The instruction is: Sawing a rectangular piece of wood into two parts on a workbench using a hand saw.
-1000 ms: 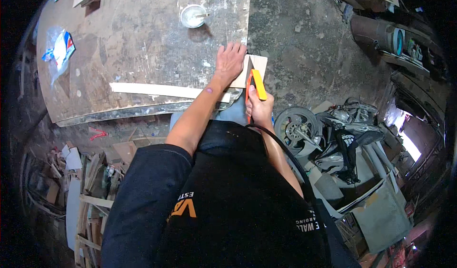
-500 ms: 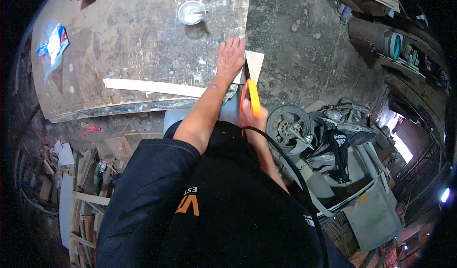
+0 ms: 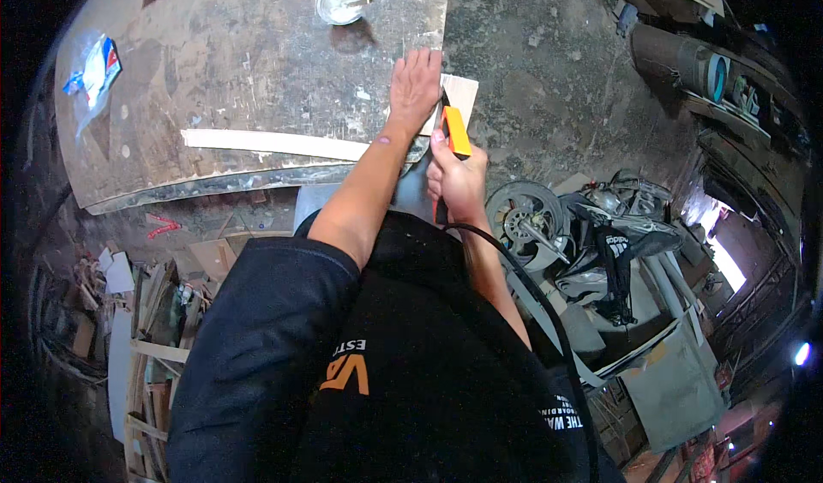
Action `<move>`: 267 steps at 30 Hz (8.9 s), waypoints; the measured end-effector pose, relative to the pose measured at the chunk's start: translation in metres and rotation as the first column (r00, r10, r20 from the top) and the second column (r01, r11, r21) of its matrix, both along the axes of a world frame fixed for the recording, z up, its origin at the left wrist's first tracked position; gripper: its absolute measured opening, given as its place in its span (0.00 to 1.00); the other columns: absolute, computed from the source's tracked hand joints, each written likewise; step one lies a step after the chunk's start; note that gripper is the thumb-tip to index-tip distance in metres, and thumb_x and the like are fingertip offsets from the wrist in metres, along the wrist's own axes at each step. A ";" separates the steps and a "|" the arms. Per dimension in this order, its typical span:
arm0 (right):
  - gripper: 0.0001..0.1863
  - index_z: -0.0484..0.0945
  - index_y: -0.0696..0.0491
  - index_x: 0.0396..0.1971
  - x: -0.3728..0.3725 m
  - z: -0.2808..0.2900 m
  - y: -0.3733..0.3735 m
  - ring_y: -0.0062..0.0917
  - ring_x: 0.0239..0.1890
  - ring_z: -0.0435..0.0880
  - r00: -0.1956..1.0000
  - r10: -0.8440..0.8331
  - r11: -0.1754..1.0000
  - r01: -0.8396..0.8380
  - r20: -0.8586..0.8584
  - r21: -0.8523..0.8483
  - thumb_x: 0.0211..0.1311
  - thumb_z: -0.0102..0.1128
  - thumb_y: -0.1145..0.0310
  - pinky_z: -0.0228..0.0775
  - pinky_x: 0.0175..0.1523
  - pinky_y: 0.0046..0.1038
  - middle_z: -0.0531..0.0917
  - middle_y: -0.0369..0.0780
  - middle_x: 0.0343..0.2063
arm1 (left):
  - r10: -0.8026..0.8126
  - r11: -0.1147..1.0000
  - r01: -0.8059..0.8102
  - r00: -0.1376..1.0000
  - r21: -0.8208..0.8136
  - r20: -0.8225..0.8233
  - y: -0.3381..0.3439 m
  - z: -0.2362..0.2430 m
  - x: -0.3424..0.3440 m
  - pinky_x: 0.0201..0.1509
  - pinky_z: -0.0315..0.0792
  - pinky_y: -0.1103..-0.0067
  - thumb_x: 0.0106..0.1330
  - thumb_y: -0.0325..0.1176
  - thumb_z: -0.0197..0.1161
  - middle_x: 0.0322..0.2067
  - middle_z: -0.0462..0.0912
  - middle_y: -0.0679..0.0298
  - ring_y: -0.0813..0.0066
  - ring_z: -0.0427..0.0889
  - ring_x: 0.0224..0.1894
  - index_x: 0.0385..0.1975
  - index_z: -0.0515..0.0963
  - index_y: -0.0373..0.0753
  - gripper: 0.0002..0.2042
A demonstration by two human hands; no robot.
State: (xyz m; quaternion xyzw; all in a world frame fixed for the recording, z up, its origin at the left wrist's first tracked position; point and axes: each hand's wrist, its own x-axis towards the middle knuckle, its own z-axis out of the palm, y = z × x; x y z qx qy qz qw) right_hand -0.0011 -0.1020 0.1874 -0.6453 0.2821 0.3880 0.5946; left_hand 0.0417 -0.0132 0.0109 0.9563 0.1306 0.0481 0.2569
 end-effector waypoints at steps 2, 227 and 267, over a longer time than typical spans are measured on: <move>0.17 0.70 0.51 0.24 0.006 0.006 -0.024 0.11 0.10 0.61 0.999 0.021 0.998 -0.023 -0.042 -0.050 0.70 0.59 0.59 0.53 0.16 0.20 0.65 0.27 0.12 | 0.010 1.000 -0.010 1.000 0.013 -0.006 0.002 -0.004 0.000 0.45 0.66 0.70 0.60 0.31 0.53 0.37 0.74 0.62 0.65 0.74 0.45 0.39 0.73 0.42 0.08; 0.19 0.65 0.49 0.21 -0.008 -0.044 -0.032 0.13 0.11 0.62 0.945 0.080 0.988 -0.032 0.316 -0.152 0.73 0.44 0.55 0.51 0.15 0.21 0.64 0.27 0.11 | 0.185 0.982 -0.185 0.983 0.043 0.017 -0.011 -0.009 0.022 0.45 0.67 0.65 0.60 0.31 0.54 0.34 0.79 0.60 0.60 0.76 0.42 0.35 0.74 0.42 0.06; 0.19 0.67 0.51 0.22 -0.060 0.003 -0.051 0.15 0.10 0.60 0.972 -0.105 0.994 0.106 0.209 0.011 0.72 0.41 0.57 0.50 0.15 0.21 0.66 0.30 0.11 | 0.276 0.961 -0.276 0.961 0.015 0.012 -0.007 -0.015 0.007 0.45 0.67 0.66 0.58 0.31 0.56 0.33 0.77 0.60 0.62 0.75 0.42 0.33 0.74 0.42 0.05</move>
